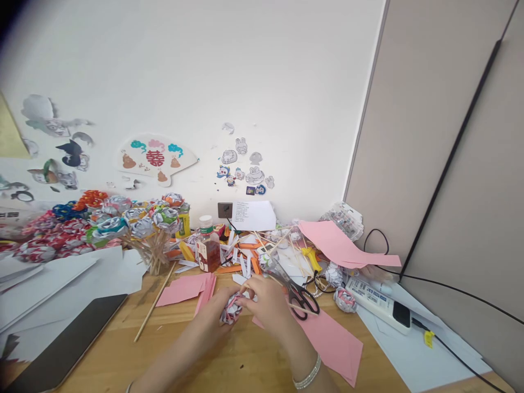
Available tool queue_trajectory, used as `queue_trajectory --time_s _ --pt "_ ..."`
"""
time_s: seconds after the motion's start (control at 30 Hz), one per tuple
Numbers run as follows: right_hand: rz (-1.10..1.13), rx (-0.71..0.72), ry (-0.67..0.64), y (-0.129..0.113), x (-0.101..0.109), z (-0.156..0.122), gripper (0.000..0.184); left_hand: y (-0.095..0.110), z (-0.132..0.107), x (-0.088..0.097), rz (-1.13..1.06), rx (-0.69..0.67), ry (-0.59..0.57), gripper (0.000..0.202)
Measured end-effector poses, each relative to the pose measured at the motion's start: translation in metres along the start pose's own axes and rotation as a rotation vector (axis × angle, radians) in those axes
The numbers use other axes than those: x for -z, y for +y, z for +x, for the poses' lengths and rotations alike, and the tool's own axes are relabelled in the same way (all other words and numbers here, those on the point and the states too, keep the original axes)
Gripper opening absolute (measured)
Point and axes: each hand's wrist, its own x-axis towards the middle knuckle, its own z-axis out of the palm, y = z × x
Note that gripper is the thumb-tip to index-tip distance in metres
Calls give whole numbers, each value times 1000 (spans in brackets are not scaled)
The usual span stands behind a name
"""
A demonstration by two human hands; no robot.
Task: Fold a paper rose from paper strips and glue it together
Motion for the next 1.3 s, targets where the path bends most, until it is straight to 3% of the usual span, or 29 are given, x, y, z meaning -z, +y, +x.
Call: queue_trajectory --time_s 0.1,0.23,0.5,0.77,1.3 --pt "101 -59 -64 -1 7 1 11 1 0 1 9 -22 -82 36" --pt "153 -47 -57 2 10 1 11 6 -1 1 -50 -6 -96 30" --pt "237 6 162 3 18 0 13 8 0 1 -242 125 -13 50" --pt "-25 241 116 -11 7 -4 17 11 3 6 -214 142 43 44" --pt "-236 432 82 -10 6 -5 33 14 4 8 -224 137 11 44"
